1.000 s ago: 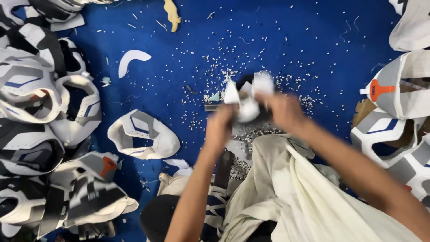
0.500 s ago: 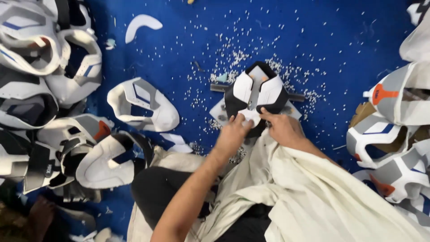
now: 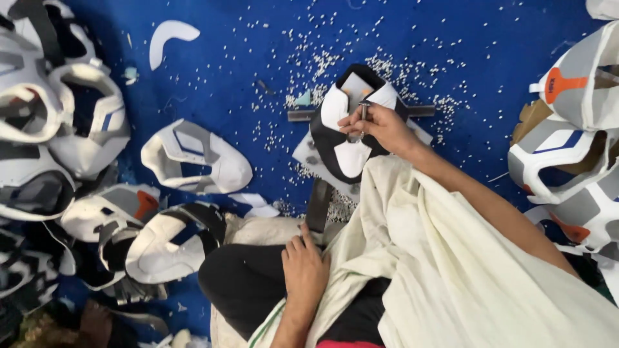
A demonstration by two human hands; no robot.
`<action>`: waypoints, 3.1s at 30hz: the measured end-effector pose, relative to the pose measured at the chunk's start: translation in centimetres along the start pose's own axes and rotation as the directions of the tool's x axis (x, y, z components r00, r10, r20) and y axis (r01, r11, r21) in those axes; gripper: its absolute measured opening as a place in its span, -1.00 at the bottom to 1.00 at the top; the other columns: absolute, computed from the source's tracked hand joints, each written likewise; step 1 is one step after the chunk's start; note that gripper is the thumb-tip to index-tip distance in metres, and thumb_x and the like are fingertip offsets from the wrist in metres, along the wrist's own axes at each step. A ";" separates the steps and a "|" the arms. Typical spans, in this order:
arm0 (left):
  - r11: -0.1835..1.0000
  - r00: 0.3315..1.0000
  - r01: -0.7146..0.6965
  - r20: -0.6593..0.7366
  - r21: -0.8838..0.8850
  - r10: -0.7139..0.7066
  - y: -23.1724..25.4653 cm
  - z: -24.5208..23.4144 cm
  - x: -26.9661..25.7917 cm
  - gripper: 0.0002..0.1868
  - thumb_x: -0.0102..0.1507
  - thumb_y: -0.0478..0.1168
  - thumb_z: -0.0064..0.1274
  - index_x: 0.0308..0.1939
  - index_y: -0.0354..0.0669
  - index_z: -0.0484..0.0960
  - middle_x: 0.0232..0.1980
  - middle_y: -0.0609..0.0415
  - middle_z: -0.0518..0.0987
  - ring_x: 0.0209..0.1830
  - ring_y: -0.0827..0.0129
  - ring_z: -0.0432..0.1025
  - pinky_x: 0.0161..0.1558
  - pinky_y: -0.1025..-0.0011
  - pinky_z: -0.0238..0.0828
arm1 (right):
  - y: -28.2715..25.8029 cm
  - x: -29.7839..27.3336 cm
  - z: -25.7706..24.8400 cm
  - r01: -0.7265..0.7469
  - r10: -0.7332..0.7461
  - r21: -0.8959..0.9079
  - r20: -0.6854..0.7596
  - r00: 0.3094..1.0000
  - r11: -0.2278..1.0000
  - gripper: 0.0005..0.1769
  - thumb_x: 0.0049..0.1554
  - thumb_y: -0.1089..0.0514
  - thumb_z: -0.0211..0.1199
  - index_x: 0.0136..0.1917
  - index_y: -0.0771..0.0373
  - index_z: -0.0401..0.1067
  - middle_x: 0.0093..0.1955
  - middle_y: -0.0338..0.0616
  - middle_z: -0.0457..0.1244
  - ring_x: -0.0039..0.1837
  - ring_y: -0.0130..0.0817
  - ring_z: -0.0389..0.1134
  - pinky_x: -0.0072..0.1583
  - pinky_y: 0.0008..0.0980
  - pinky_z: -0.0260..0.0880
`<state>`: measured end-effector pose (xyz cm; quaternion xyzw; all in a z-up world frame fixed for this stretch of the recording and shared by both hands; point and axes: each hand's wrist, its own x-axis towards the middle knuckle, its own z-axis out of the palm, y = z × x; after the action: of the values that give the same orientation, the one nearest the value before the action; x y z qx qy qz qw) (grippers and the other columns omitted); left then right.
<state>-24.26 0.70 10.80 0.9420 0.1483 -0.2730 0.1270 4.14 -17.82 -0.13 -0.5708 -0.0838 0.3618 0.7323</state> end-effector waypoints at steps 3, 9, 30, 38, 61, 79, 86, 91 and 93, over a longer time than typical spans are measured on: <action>0.999 1.000 -0.020 0.010 -0.039 0.021 -2.1 2.6 1.2 0.04 0.03 -0.08 0.23 0.51 -0.38 0.14 0.07 -0.25 0.53 0.01 -0.11 0.49 0.01 0.13 0.45 | 4.3 0.7 -1.4 0.028 -0.027 -0.109 0.013 1.000 0.994 -0.95 0.28 0.41 0.04 -0.02 0.40 0.33 0.19 0.10 0.40 0.18 -0.22 0.47 0.21 -0.34 0.49; 0.893 0.977 0.184 0.177 -0.410 -0.120 -3.4 -3.3 -0.2 -0.10 -0.03 -0.04 0.29 0.36 -0.19 0.36 -0.06 -0.27 0.66 -0.05 -0.13 0.57 0.01 0.11 0.47 | 3.1 0.4 -1.1 0.005 -0.002 -0.176 0.013 1.000 0.984 -0.89 0.25 0.44 0.02 -0.03 0.37 0.36 0.17 0.05 0.40 0.16 -0.30 0.48 0.18 -0.37 0.53; 0.840 0.988 -0.087 -0.153 -0.535 0.004 3.3 1.0 6.8 -0.50 0.00 -0.07 0.32 -0.19 -0.30 0.45 -0.40 -0.17 0.57 -0.34 -0.16 0.51 -0.27 0.09 0.42 | -1.0 -3.4 1.8 0.305 -0.297 -0.663 0.129 0.946 0.684 -0.46 0.07 0.47 0.04 0.32 0.38 0.46 0.07 0.00 0.42 0.13 -0.34 0.47 0.09 -0.35 0.53; 0.627 0.932 -0.162 -0.328 -0.762 -0.157 3.1 -4.6 2.5 -0.55 -0.01 -0.19 0.30 -0.11 -0.29 0.52 -0.40 -0.08 0.64 -0.45 0.19 0.57 -0.33 0.30 0.52 | 0.7 0.7 -0.8 0.033 -0.015 0.100 -0.177 0.984 0.994 -0.89 0.34 0.36 0.00 -0.02 0.37 0.35 0.11 0.06 0.42 0.08 -0.26 0.48 0.18 -0.26 0.52; 0.590 0.926 -0.238 -0.363 -0.772 -0.101 5.3 -7.8 3.0 -0.53 0.00 -0.15 0.29 -0.09 -0.27 0.51 -0.38 0.00 0.63 -0.46 0.29 0.58 -0.35 0.32 0.51 | 1.5 1.3 -1.4 0.137 -0.102 0.127 -0.249 0.963 0.982 -0.85 0.36 0.36 -0.03 0.04 0.29 0.37 0.07 0.03 0.41 0.05 -0.25 0.49 0.12 -0.33 0.51; 0.632 0.903 -0.308 -0.427 -0.711 -0.040 6.4 -6.8 3.0 -0.56 0.02 -0.12 0.29 -0.17 -0.28 0.48 -0.44 -0.06 0.57 -0.55 0.17 0.49 -0.40 0.25 0.48 | 2.1 1.5 -1.2 0.126 -0.155 -0.133 -0.235 0.960 0.983 -0.87 0.36 0.36 0.01 0.05 0.32 0.39 0.08 -0.05 0.44 0.09 -0.31 0.53 0.08 -0.39 0.55; 0.780 0.952 -0.206 -0.304 -0.591 0.021 5.7 -3.8 8.4 -0.50 -0.04 -0.13 0.35 -0.19 -0.33 0.47 -0.44 -0.13 0.58 -0.47 -0.03 0.51 -0.36 0.17 0.43 | 0.7 -0.5 0.3 0.365 -0.563 -0.723 -0.040 0.825 0.587 -0.71 0.23 0.48 0.05 0.16 0.44 0.50 0.11 0.06 0.41 0.16 -0.14 0.48 0.15 -0.24 0.53; 0.767 0.973 -0.119 -0.230 -0.631 -0.038 4.6 -1.8 6.8 -0.58 0.01 -0.11 0.34 -0.22 -0.28 0.53 -0.36 -0.14 0.64 -0.33 -0.01 0.61 -0.27 0.23 0.51 | 6.4 2.2 -2.5 0.361 -0.334 0.039 -0.299 0.894 0.932 -0.78 0.33 0.44 0.00 0.01 0.43 0.49 0.11 0.11 0.41 0.11 -0.24 0.47 0.22 -0.28 0.54; 0.670 0.936 -0.216 -0.347 -0.711 -0.066 5.7 -5.2 5.0 -0.55 0.00 -0.10 0.31 -0.18 -0.27 0.51 -0.38 -0.07 0.64 -0.41 0.16 0.63 -0.29 0.30 0.54 | 0.8 2.6 -1.9 0.188 -0.124 0.114 -0.418 0.900 0.976 -0.85 0.35 0.36 -0.02 -0.04 0.34 0.36 0.04 0.13 0.40 0.04 -0.21 0.52 0.13 -0.32 0.62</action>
<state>-15.72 -1.85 13.18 0.8474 0.2260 -0.0154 0.4803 6.71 -17.64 -2.27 -0.5677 0.0532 0.1799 0.8016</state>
